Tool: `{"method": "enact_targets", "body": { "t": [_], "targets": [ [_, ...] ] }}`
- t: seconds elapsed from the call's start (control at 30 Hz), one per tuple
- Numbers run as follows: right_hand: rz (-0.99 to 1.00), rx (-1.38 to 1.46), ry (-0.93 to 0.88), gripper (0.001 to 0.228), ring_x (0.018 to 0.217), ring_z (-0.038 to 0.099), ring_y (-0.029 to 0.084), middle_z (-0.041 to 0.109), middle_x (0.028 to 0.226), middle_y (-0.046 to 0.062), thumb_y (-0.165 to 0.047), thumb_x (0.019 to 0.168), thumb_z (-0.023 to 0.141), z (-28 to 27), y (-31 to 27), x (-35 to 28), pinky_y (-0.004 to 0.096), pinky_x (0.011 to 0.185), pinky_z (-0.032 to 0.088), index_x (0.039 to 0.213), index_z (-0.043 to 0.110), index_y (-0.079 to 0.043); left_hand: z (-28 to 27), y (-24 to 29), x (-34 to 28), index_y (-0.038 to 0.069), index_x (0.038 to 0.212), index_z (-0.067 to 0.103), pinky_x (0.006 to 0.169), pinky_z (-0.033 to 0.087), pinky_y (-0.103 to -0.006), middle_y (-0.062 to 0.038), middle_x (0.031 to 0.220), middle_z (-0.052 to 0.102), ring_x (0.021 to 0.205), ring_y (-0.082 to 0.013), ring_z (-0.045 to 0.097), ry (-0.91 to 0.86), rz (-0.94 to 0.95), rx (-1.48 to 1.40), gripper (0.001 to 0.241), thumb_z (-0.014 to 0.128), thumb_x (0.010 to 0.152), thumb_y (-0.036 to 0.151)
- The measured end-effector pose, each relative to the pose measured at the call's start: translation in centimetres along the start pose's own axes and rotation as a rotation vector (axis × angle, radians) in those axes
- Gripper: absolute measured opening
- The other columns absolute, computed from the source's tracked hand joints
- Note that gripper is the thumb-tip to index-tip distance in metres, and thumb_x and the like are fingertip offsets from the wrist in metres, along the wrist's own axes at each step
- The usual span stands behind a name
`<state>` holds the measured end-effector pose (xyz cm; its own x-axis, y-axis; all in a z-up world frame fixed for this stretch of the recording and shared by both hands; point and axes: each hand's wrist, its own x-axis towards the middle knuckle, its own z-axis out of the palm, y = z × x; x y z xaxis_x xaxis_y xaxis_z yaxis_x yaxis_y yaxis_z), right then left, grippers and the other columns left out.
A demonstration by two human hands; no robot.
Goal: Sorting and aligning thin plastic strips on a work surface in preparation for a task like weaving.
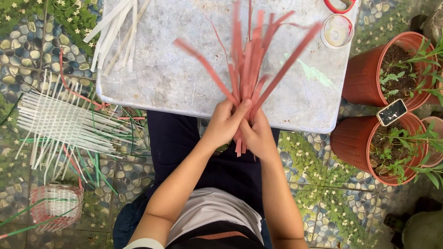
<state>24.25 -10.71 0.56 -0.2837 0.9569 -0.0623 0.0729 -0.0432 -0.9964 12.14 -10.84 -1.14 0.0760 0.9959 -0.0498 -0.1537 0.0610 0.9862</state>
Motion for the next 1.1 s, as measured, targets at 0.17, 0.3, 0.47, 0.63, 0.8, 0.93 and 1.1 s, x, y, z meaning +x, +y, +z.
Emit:
{"method": "enact_targets", "body": {
  "t": [0.17, 0.3, 0.47, 0.63, 0.8, 0.93, 1.1],
  "targets": [
    [0.181, 0.070, -0.005, 0.047, 0.037, 0.056, 0.016, 0.065, 0.101, 0.018, -0.021, 0.099, 0.052, -2.2, 1.3, 2.5, 0.020, 0.023, 0.042, 0.137, 0.039, 0.003, -0.9, -2.5, 5.1, 0.008, 0.098, 0.067, 0.074, 0.054, -0.0362, -0.006, 0.078, 0.071, 0.084, -0.0120, 0.061, 0.094, 0.029, -0.015, 0.034, 0.050, 0.103, 0.037],
    [-0.005, 0.183, 0.025, 0.043, 0.100, 0.066, 0.024, 0.063, 0.121, 0.020, -0.009, 0.100, 0.054, -3.9, 3.0, 6.9, 0.039, 0.080, 0.059, 0.139, 0.044, 0.005, -0.8, -0.9, 8.4, 0.007, 0.100, 0.064, 0.074, 0.056, -0.0385, -0.009, 0.078, 0.071, 0.082, -0.0169, 0.068, 0.078, 0.126, 0.019, 0.029, 0.057, 0.099, 0.035],
    [-0.028, 0.261, 0.066, 0.040, 0.104, 0.064, 0.021, 0.064, 0.119, 0.018, -0.008, 0.098, 0.058, -3.9, 4.1, 8.2, 0.039, 0.086, 0.058, 0.135, 0.048, 0.004, -1.2, 0.4, 8.5, 0.006, 0.101, 0.059, 0.070, 0.057, -0.0381, -0.011, 0.076, 0.072, 0.080, -0.0193, 0.071, 0.055, 0.206, 0.116, 0.023, 0.058, 0.098, 0.029],
    [-0.054, 0.310, 0.094, 0.043, 0.114, 0.060, 0.021, 0.062, 0.124, 0.017, -0.007, 0.097, 0.059, -3.7, 3.9, 7.7, 0.042, 0.096, 0.052, 0.138, 0.047, 0.001, -1.3, -1.5, 8.5, 0.004, 0.116, 0.058, 0.073, 0.056, -0.0428, -0.016, 0.092, 0.072, 0.093, -0.0161, 0.064, 0.002, 0.249, 0.048, 0.024, 0.056, 0.101, 0.023],
    [-0.083, 0.269, 0.139, 0.040, 0.112, 0.060, 0.020, 0.064, 0.122, 0.016, -0.007, 0.097, 0.060, -3.9, 5.9, 7.8, 0.042, 0.096, 0.052, 0.135, 0.050, -0.003, -1.6, -3.8, 9.1, 0.005, 0.114, 0.061, 0.071, 0.056, -0.0398, -0.012, 0.090, 0.073, 0.088, -0.0154, 0.067, -0.009, 0.250, 0.054, 0.024, 0.067, 0.094, 0.017],
    [-0.057, 0.221, 0.148, 0.033, 0.116, 0.056, 0.019, 0.063, 0.124, 0.013, -0.018, 0.103, 0.053, -4.3, 5.3, 7.5, 0.043, 0.101, 0.047, 0.134, 0.054, -0.005, -1.9, -5.5, 9.1, 0.003, 0.113, 0.063, 0.075, 0.054, -0.0412, -0.012, 0.092, 0.072, 0.090, -0.0114, 0.057, -0.026, 0.212, 0.016, 0.021, 0.052, 0.100, 0.015],
    [0.104, 0.199, 0.322, 0.040, 0.118, 0.054, 0.022, 0.058, 0.127, 0.016, -0.029, 0.101, 0.054, -2.8, 1.7, 7.4, 0.041, 0.106, 0.043, 0.132, 0.057, -0.004, -1.1, -3.0, 8.4, 0.004, 0.108, 0.066, 0.072, 0.055, -0.0386, -0.011, 0.085, 0.072, 0.084, -0.0100, 0.059, -0.026, 0.215, 0.045, 0.019, 0.068, 0.094, 0.017]
  ]
}}
